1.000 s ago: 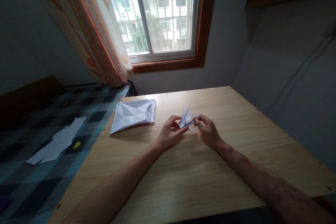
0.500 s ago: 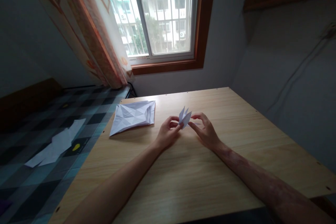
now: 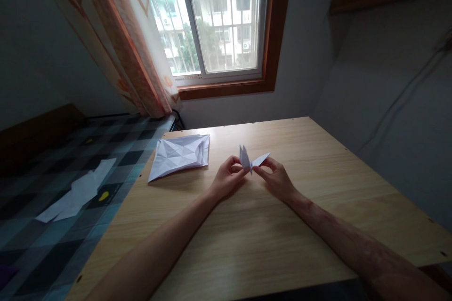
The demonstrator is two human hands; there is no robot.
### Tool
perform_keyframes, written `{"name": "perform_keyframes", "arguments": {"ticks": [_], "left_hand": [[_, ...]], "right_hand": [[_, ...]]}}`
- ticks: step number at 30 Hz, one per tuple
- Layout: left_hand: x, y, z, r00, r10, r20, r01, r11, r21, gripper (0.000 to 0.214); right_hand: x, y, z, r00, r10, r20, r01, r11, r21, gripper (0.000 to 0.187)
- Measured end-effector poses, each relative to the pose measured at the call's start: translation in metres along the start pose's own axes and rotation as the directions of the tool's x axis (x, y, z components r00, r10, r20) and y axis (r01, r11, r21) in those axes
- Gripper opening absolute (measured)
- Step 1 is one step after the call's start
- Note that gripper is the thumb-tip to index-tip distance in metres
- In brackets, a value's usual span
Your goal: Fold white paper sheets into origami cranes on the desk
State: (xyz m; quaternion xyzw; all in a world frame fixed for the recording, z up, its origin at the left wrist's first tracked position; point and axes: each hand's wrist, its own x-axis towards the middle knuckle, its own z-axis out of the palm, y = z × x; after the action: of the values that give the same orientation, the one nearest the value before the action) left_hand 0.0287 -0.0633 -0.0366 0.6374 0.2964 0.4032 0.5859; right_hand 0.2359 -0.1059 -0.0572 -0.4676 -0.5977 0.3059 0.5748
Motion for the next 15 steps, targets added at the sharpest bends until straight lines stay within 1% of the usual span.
{"name": "perform_keyframes", "arguments": {"ticks": [4,7,10,13,15], "left_hand": [[0.000,0.002,0.000,0.999,0.050,0.001,-0.049,0.992,0.116,0.045],[-0.001,0.003,-0.001,0.998,0.061,0.036,-0.065,0.986,0.153,0.042],[-0.002,0.005,0.000,0.994,0.064,0.083,-0.079,0.979,0.186,0.042],[-0.005,0.006,0.002,0.992,0.072,0.107,-0.092,0.975,0.204,0.041],[-0.006,0.007,0.003,0.990,0.086,0.115,-0.110,0.970,0.219,0.038]], "right_hand": [[-0.003,-0.010,0.002,0.986,-0.166,0.019,0.167,0.982,-0.088,0.025],[-0.004,-0.013,0.003,0.974,-0.223,0.034,0.225,0.969,-0.102,0.022],[-0.005,-0.013,0.004,0.971,-0.233,0.048,0.236,0.969,-0.077,0.023],[-0.005,-0.015,0.006,0.974,-0.208,0.089,0.209,0.978,-0.004,0.018],[-0.006,-0.016,0.005,0.976,-0.185,0.115,0.183,0.983,0.031,0.018]]}}
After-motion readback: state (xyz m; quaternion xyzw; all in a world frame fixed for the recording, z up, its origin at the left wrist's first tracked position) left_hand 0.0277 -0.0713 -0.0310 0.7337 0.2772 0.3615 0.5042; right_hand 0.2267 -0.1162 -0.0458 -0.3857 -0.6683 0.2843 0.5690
